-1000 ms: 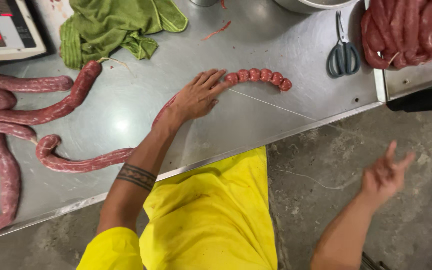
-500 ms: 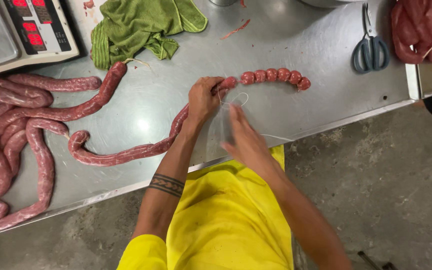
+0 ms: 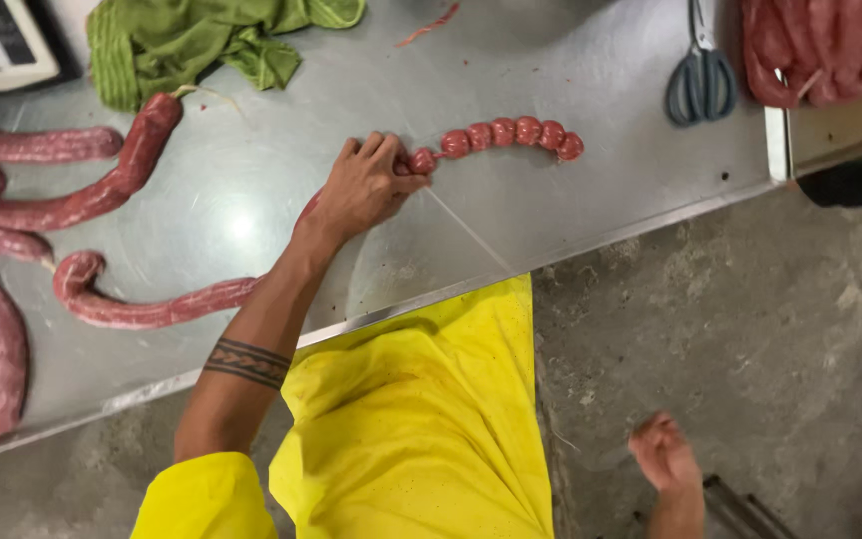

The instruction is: The person portions long strands of sausage into small individual links by twisting the casing by hand and securing them with string. The person uses shears to cut the string after tying off a section of links.

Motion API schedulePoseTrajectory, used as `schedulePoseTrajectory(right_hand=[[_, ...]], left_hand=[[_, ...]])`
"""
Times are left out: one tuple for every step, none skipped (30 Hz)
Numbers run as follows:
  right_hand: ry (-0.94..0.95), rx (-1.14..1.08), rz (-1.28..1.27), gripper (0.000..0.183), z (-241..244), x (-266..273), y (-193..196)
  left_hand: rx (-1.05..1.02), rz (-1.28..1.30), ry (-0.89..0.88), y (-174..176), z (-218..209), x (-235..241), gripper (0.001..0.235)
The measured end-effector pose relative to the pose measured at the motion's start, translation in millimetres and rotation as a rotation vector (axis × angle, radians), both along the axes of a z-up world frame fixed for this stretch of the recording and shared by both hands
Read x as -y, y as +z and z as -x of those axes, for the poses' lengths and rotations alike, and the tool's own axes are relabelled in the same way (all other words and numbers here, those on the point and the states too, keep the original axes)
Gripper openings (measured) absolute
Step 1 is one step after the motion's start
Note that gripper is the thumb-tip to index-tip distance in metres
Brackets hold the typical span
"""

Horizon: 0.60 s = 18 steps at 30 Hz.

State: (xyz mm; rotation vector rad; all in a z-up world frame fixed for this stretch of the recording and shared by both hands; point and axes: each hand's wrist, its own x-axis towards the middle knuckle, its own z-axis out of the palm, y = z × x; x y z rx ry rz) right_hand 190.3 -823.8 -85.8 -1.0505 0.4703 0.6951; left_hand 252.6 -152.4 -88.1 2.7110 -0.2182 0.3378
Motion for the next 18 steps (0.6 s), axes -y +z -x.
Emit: schedulePoseTrajectory(right_hand=[[0.014,0.285,-0.419,0.02,-31,-13,-6],[-0.34,0.313,-0.368,0.034,-58,-25,-7],[-0.777,0.22,-0.359,0.07,-90,-39,-4],[-0.892,0.263,-0.376,0.075,-145,-61,-4],[-0.645,0.305,-0.155,0.069,-196,-90,-1],[-0.236,0.25,0.145,0.072,-247,-124,5],[0.022,0.307,0.378,0.065,-290,-164,14],[0.28,0.457,0.661,0.058,-318,-219,14],[0.585,0.648,0.996,0.052,-329,-282,11],[0.904,0.884,1.309,0.046,-327,-350,7],[1.121,1.154,1.484,0.041,-300,-421,-3],[1.202,1.441,1.516,0.036,-251,-481,-10],[1.218,1.634,1.459,0.033,-190,-527,-10],[1.303,1.606,1.355,0.008,-138,-547,1],[1.38,1.465,1.314,0.084,-93,-552,12],[1.453,1.1,1.092,0.098,-64,-523,22],[1.102,1.3,0.668,0.107,-45,-476,29],[1.074,1.181,0.517,0.096,-35,-421,31]], left_hand=[[0.035,0.02,-0.002,3,5,-2,0.045],[0.065,0.035,-0.026,6,12,-9,0.055],[0.094,0.051,-0.05,8,19,-13,0.065],[0.035,0.182,-0.009,9,18,-17,0.07],[-0.024,0.313,0.031,9,18,-18,0.074],[-0.105,0.454,0.077,7,26,-16,0.08],[-0.116,0.554,0.133,2,31,-13,0.078],[-0.117,0.647,0.191,-2,29,-10,0.077],[-0.118,0.74,0.25,-6,29,-8,0.075],[-0.104,0.757,0.287,-9,28,-6,0.074],[-0.089,0.775,0.323,-13,26,-4,0.072],[-0.083,0.799,0.359,-17,28,0,0.071],[-0.035,0.755,0.388,-21,30,3,0.061],[0.012,0.71,0.408,-24,30,5,0.052],[0.059,0.665,0.427,-27,30,4,0.042],[0.054,0.62,0.457,-29,29,6,0.038],[0.049,0.574,0.486,-30,27,8,0.034],[0.042,0.534,0.523,-29,27,11,0.031]])
